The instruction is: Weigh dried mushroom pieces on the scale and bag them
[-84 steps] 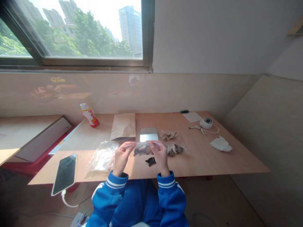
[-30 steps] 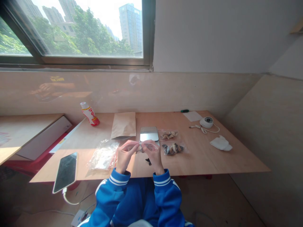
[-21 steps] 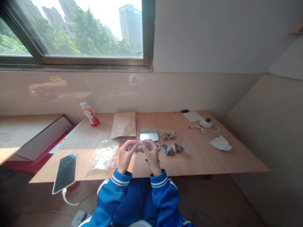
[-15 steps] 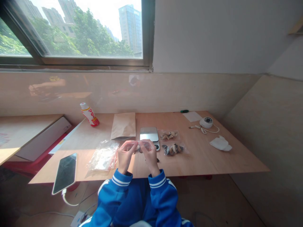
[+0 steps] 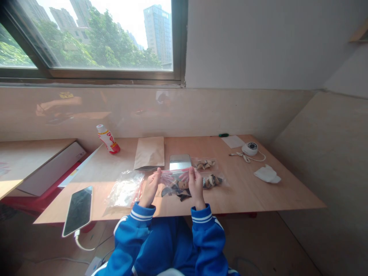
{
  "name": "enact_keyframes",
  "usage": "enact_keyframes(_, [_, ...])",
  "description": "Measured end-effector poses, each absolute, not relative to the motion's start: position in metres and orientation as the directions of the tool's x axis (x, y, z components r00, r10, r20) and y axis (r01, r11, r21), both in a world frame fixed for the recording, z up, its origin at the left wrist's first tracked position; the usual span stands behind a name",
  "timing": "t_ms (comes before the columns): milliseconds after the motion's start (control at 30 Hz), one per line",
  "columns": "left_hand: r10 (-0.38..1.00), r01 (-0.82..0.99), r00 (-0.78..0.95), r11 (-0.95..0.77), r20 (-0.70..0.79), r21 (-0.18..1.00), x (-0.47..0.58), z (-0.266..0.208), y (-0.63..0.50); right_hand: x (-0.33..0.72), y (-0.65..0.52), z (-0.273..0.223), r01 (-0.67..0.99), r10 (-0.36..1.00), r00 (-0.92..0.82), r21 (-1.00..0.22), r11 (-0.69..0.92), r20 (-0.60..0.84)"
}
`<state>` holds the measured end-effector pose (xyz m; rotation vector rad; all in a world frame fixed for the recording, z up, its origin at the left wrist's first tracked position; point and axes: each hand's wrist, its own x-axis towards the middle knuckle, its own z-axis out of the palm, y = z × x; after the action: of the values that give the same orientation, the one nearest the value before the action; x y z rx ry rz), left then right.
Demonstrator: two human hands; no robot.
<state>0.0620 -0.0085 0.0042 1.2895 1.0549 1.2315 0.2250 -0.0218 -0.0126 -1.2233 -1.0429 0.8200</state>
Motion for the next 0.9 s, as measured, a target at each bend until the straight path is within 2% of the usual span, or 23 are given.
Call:
enact_keyframes(200, [0.98, -0.069, 0.201, 0.017, -0.002, 0.998, 0.073, -0.002, -0.007, 0.262, -0.015, -0.012, 0.182, 0.927, 0.347, -0.98, 0.085, 0.145])
enact_keyframes(300, [0.989, -0.037, 0.143, 0.027, -0.021, 0.999, 0.061, -0.006, -0.006, 0.302, -0.012, -0.017, 0.242, 0.876, 0.466, -0.97, 0.008, 0.123])
enact_keyframes(367, [0.995, -0.002, 0.095, 0.033, -0.032, 0.999, 0.051, -0.007, -0.006, 0.332, -0.011, -0.026, 0.33, 0.822, 0.548, -0.943, -0.04, 0.157])
enact_keyframes(533, [0.999, 0.049, 0.014, 0.051, -0.052, 0.997, 0.04, -0.01, -0.008, 0.382, -0.011, -0.055, 0.495, 0.823, 0.547, -0.852, -0.172, 0.152])
enact_keyframes(600, [0.999, 0.045, 0.006, 0.054, -0.054, 0.998, 0.04, -0.012, -0.008, 0.38, -0.014, -0.063, 0.55, 0.747, 0.628, -0.804, -0.228, 0.217])
enact_keyframes(667, [0.999, 0.048, 0.008, 0.05, -0.05, 0.998, 0.04, -0.015, -0.006, 0.368, -0.021, -0.068, 0.624, 0.609, 0.701, -0.733, -0.27, 0.372])
enact_keyframes(767, [1.0, 0.07, 0.002, 0.027, -0.027, 0.997, 0.035, -0.02, -0.002, 0.339, -0.039, -0.075, 0.717, 0.42, 0.695, -0.606, -0.344, 0.584])
enact_keyframes(800, [1.0, 0.082, -0.006, 0.018, -0.017, 0.997, 0.033, -0.022, -0.001, 0.328, -0.045, -0.079, 0.737, 0.426, 0.674, -0.582, -0.344, 0.603])
enact_keyframes(900, [0.999, 0.12, -0.045, -0.008, 0.013, 0.993, 0.024, -0.026, 0.002, 0.304, -0.057, -0.095, 0.809, 0.573, 0.577, -0.5, -0.308, 0.582])
